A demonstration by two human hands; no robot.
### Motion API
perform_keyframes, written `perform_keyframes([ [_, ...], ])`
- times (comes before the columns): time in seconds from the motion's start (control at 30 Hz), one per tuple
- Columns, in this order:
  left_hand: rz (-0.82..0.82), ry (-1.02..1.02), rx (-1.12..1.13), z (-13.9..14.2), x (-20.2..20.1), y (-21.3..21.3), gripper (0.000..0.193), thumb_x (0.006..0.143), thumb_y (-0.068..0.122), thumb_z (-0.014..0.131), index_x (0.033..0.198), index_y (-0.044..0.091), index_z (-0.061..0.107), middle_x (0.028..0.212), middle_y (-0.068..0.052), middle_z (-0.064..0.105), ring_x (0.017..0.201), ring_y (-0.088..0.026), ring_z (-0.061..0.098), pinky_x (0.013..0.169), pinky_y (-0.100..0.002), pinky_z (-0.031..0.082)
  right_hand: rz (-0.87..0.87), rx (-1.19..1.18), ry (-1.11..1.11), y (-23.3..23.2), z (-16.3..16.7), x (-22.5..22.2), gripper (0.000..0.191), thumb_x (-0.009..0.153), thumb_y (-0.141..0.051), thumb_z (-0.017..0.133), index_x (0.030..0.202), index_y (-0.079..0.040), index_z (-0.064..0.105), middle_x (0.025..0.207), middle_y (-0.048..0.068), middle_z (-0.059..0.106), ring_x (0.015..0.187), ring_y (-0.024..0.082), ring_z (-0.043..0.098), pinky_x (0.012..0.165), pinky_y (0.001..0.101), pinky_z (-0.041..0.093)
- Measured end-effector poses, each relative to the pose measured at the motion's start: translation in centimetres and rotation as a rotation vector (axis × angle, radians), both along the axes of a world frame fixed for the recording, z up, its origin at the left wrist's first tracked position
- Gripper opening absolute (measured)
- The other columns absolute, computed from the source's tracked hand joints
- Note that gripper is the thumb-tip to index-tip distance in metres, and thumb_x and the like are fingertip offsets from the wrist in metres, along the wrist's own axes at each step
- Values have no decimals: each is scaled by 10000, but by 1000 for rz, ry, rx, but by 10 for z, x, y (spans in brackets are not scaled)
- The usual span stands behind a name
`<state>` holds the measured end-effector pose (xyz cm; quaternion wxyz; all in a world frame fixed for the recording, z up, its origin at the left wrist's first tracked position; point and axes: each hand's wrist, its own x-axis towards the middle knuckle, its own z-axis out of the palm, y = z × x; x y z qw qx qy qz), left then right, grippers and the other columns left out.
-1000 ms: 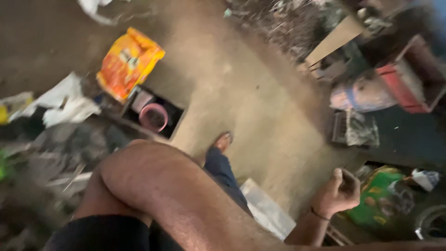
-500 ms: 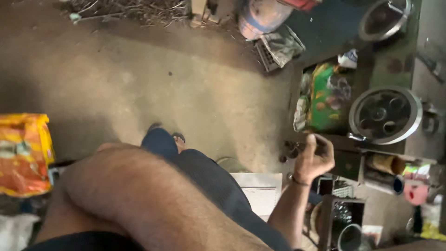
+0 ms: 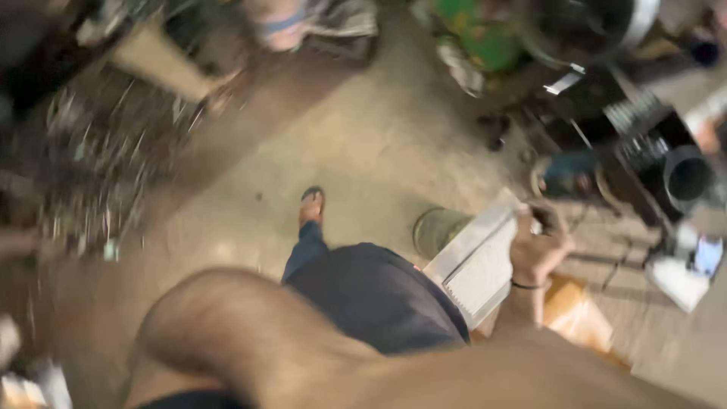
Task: The person sits holding a metal tray filled with small round pellets, shakes and tilts the tray to settle the pellets, and picks at items in the tray. They carry the tray to a press machine, seat it into the machine, and work the press, then scoop pellets from a bucket and handle a brush and small metal parts at the machine table.
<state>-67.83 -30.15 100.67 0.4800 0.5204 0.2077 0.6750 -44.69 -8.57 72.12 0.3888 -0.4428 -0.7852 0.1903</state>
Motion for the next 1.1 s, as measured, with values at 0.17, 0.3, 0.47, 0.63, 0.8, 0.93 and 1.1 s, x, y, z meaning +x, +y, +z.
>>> perform_keyframes([
  [0.17,-156,-78,-268,1,-141,31,343,993,248,709,848,-62,719,782,-154,687,736,-262,601,691,-384,458,-124,-120,-158,-32,14,-83,91,895,-101,794,949,-48,743,894,119,729,828,247,713,766,345,544],
  [0.3,-284,-98,-434,0,-197,89,355,985,261,725,833,-60,733,784,-156,688,738,-265,595,688,-384,455,-239,-188,-148,-48,15,-120,97,862,-103,785,905,-38,728,845,114,703,793,280,684,717,376,536],
  [0.47,-810,-124,-478,-15,-164,205,434,1066,405,700,1008,-22,746,990,-112,671,887,-198,626,807,-287,463,-398,-270,-173,-25,-6,-89,102,844,-130,778,875,-47,728,837,119,707,820,306,680,728,406,529],
  [0.63,-1017,11,-363,-39,-57,304,370,1090,396,684,1081,31,738,1016,-56,690,912,-136,646,866,-249,516,-526,-459,-144,8,-56,5,151,836,-177,756,926,-56,741,860,116,739,837,280,714,748,380,567],
  [0.8,-888,444,-310,-128,58,418,156,970,155,678,1039,24,727,973,-16,717,925,-110,654,827,-255,534,-792,-721,-122,6,-120,91,265,869,-248,744,1046,-52,752,949,157,747,863,308,726,780,401,572],
  [0.93,-685,575,-579,-246,131,514,167,985,143,672,956,-6,742,810,9,686,757,-96,607,700,-250,494,-1103,-924,37,-14,-158,106,306,888,-302,733,1069,-55,739,965,165,764,875,295,752,808,390,586],
  [1.1,-444,1161,-422,-416,168,630,249,905,298,737,986,65,777,830,-65,762,773,-168,723,740,-313,552,-1235,-1072,124,-7,-214,77,318,885,-322,733,1059,-56,761,981,182,761,904,310,745,832,392,580],
])
